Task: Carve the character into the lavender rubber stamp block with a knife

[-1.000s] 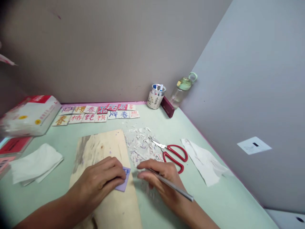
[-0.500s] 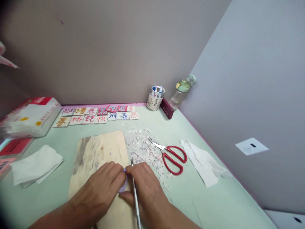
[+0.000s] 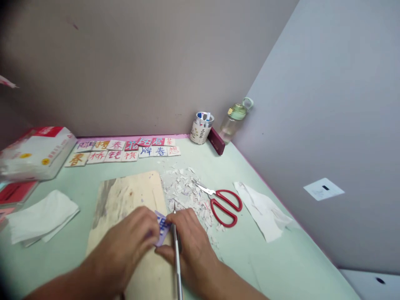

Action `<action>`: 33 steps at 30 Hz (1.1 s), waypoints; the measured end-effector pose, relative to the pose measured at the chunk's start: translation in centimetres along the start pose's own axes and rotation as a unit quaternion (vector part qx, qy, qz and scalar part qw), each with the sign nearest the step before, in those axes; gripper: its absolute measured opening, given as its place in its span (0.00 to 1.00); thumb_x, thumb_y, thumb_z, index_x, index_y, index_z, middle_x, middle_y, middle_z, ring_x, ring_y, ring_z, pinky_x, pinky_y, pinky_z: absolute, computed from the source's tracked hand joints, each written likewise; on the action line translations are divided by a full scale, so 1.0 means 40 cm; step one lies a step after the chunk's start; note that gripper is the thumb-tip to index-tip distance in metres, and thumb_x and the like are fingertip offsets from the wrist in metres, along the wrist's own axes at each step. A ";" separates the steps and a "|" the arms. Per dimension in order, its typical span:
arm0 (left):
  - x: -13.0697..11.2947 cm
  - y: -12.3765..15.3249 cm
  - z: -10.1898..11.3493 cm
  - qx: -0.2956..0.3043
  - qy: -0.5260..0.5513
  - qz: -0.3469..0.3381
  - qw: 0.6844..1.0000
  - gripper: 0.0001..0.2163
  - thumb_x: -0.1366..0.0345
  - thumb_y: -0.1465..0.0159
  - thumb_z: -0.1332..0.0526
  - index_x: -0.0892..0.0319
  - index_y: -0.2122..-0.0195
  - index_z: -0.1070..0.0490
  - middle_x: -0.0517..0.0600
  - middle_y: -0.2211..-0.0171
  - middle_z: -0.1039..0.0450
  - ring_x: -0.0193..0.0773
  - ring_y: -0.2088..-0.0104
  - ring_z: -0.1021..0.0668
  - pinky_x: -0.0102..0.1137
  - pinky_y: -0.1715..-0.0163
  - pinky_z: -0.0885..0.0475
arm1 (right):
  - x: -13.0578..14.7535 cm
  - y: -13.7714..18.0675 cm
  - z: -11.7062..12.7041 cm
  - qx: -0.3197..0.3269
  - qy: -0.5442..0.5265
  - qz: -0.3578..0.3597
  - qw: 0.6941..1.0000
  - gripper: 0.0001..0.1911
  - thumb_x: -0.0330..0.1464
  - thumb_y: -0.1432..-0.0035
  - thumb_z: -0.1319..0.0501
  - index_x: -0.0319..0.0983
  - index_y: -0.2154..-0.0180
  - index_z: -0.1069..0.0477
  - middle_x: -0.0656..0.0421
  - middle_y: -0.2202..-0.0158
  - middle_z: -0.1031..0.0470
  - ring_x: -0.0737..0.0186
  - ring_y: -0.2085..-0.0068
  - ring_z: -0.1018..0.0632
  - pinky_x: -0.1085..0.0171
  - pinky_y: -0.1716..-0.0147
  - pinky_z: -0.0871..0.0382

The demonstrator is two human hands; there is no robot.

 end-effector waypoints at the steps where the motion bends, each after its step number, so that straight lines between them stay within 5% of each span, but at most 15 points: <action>1: 0.038 -0.007 0.024 -0.012 0.058 0.065 0.996 0.11 0.67 0.26 0.55 0.55 0.64 0.37 0.47 0.66 0.30 0.38 0.67 0.27 0.32 0.67 0.33 | -0.003 0.000 -0.002 0.004 -0.003 -0.003 1.000 0.17 0.46 0.29 0.43 0.40 0.51 0.34 0.55 0.63 0.27 0.55 0.63 0.27 0.60 0.65 0.30; 4: 0.116 -0.012 0.063 -0.029 0.174 0.196 0.965 0.10 0.61 0.25 0.52 0.54 0.62 0.35 0.44 0.68 0.31 0.34 0.69 0.27 0.29 0.67 0.33 | -0.005 -0.001 -0.005 0.012 -0.010 -0.006 1.000 0.19 0.48 0.30 0.44 0.40 0.49 0.35 0.53 0.60 0.26 0.54 0.62 0.26 0.60 0.64 0.29; 8: 0.145 -0.010 0.054 -0.036 0.231 0.246 0.941 0.08 0.60 0.28 0.47 0.55 0.63 0.34 0.44 0.70 0.31 0.33 0.69 0.27 0.28 0.67 0.33 | 0.005 -0.002 -0.005 0.010 -0.008 0.012 1.000 0.17 0.46 0.28 0.44 0.40 0.49 0.36 0.52 0.58 0.25 0.53 0.60 0.26 0.58 0.62 0.29; 14: 0.155 -0.012 0.057 -0.069 0.246 0.258 0.932 0.05 0.60 0.34 0.38 0.55 0.65 0.28 0.43 0.69 0.30 0.33 0.68 0.27 0.28 0.66 0.33 | -0.003 -0.006 -0.002 0.026 -0.034 0.000 0.999 0.21 0.50 0.30 0.44 0.40 0.49 0.33 0.52 0.58 0.24 0.54 0.60 0.24 0.58 0.61 0.27; 24: 0.149 -0.010 0.055 -0.062 0.230 0.241 0.941 0.06 0.62 0.31 0.41 0.52 0.60 0.24 0.44 0.64 0.25 0.34 0.62 0.23 0.28 0.60 0.31 | -0.100 0.007 0.095 -0.037 -0.183 -0.185 0.965 0.22 0.46 0.26 0.51 0.46 0.56 0.20 0.58 0.65 0.23 0.59 0.62 0.22 0.63 0.62 0.26; 33: 0.175 0.002 0.057 -0.092 0.229 0.281 0.927 0.11 0.60 0.35 0.39 0.52 0.52 0.27 0.46 0.62 0.22 0.36 0.62 0.20 0.30 0.59 0.25 | -0.148 0.038 0.055 -0.047 -0.267 -0.305 0.913 0.10 0.40 0.42 0.31 0.40 0.66 0.26 0.59 0.70 0.25 0.61 0.68 0.24 0.65 0.71 0.29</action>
Point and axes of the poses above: each hand's wrist, its own y-axis away from the middle knuckle, its own z-axis out of the back of the hand, x = y × z, the point moved 9 cm from there along -y, towards the middle knuckle
